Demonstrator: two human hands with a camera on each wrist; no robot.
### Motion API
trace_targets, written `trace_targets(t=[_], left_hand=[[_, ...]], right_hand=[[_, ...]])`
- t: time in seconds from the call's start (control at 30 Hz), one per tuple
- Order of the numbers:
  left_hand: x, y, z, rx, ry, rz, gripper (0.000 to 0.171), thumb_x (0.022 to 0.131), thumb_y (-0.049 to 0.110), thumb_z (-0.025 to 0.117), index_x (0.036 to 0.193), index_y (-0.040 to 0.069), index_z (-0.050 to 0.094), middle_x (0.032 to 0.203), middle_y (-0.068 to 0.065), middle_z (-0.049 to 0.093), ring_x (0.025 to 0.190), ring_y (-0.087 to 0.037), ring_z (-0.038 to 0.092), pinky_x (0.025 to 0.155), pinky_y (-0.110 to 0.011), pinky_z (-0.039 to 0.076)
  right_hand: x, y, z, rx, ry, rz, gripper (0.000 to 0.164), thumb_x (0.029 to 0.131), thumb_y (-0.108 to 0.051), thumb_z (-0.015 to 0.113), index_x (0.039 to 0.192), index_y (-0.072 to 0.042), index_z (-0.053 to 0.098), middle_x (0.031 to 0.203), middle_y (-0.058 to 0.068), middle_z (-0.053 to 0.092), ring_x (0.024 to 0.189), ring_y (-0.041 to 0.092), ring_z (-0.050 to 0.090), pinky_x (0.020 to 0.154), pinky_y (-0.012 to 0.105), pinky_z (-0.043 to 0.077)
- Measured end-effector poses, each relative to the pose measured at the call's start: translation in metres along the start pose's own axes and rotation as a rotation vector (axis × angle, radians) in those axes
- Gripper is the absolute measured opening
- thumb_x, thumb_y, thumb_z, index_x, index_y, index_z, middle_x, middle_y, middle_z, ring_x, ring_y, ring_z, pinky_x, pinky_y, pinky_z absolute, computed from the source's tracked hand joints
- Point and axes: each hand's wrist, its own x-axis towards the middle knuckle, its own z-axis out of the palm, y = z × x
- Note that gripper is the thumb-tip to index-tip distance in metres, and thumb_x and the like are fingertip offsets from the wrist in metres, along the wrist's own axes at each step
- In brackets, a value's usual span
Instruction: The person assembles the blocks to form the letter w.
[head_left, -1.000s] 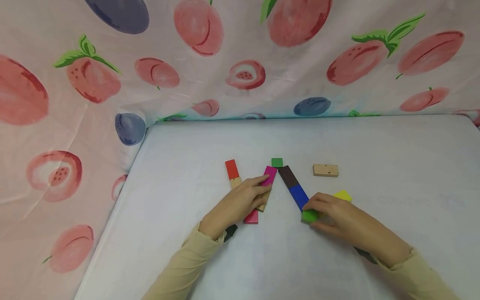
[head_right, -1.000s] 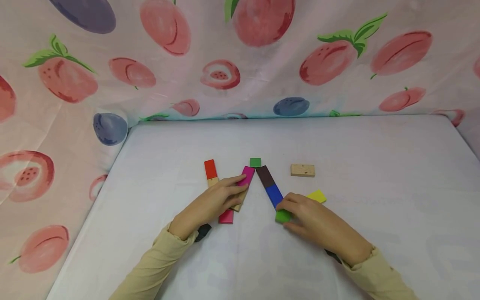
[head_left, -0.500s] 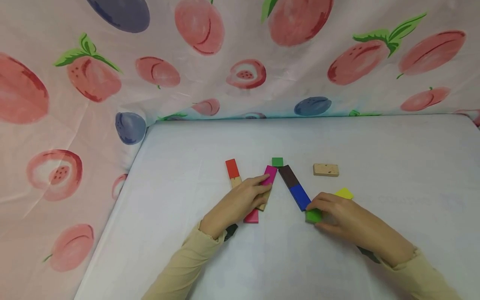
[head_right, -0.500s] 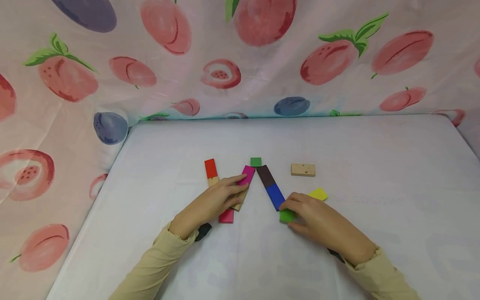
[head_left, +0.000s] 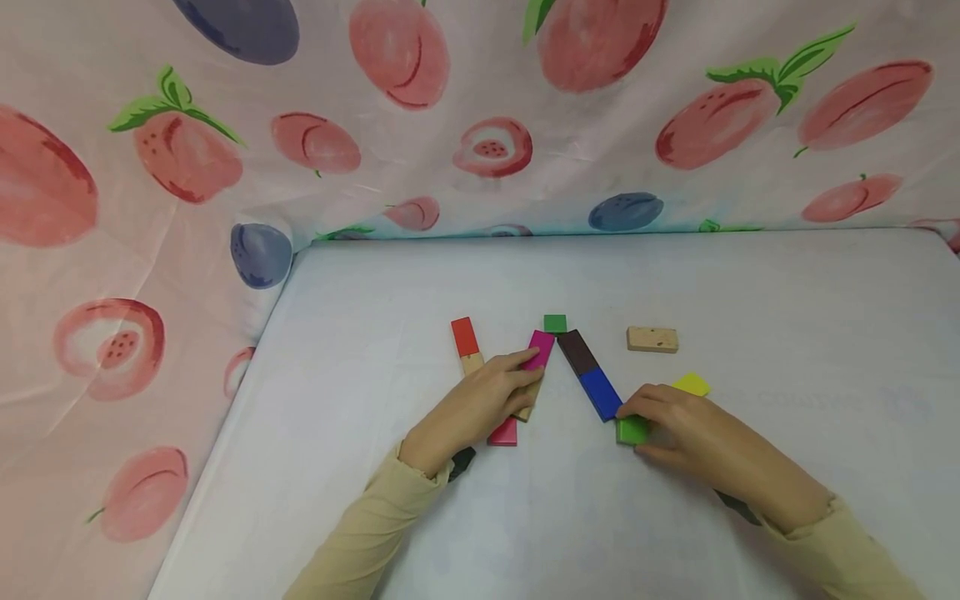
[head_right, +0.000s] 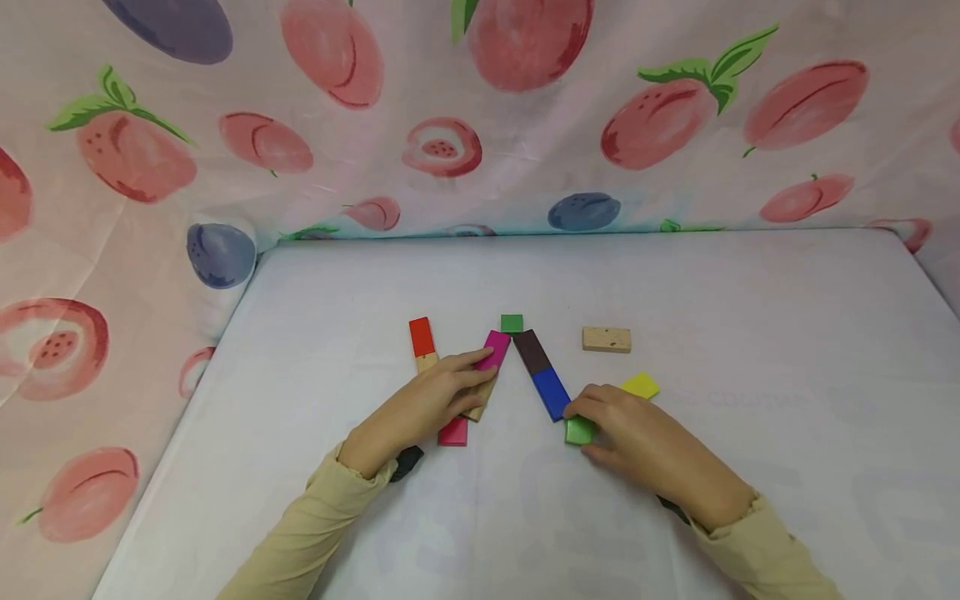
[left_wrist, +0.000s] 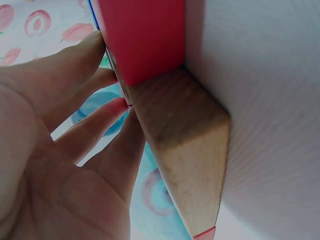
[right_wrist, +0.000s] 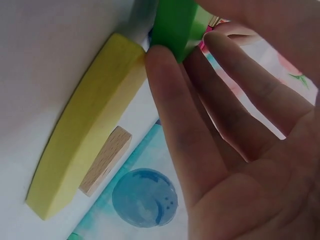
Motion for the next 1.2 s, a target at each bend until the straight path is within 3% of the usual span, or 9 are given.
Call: trace_targets(t=[0.27, 1.2], left_hand=[[0.0002, -0.0001, 0.0000, -0.001, -0.007, -0.008, 0.044, 0.099, 0.016, 0.063, 0.140, 0.005, 0.055, 0.156, -0.010, 0.040, 0.141, -0.026, 0.042, 0.110, -0.032, 0.043], [-0.0004, -0.0010, 0.0011, 0.007, -0.011, -0.023, 0.045, 0.098, 0.018, 0.063, 0.142, 0.007, 0.054, 0.157, -0.008, 0.039, 0.143, -0.024, 0.040, 0.111, -0.031, 0.042]], right_hand=[[-0.0001, 0.0004, 0.0005, -0.013, -0.001, 0.012, 0.032, 0.071, -0.008, 0.088, 0.099, -0.012, 0.073, 0.097, -0.005, 0.067, 0.092, 0.016, 0.064, 0.079, 0.034, 0.060], [-0.0011, 0.0021, 0.0055, -0.052, 0.050, -0.044, 0.031, 0.067, -0.005, 0.090, 0.095, -0.009, 0.075, 0.096, -0.002, 0.065, 0.089, 0.015, 0.063, 0.075, 0.028, 0.060]])
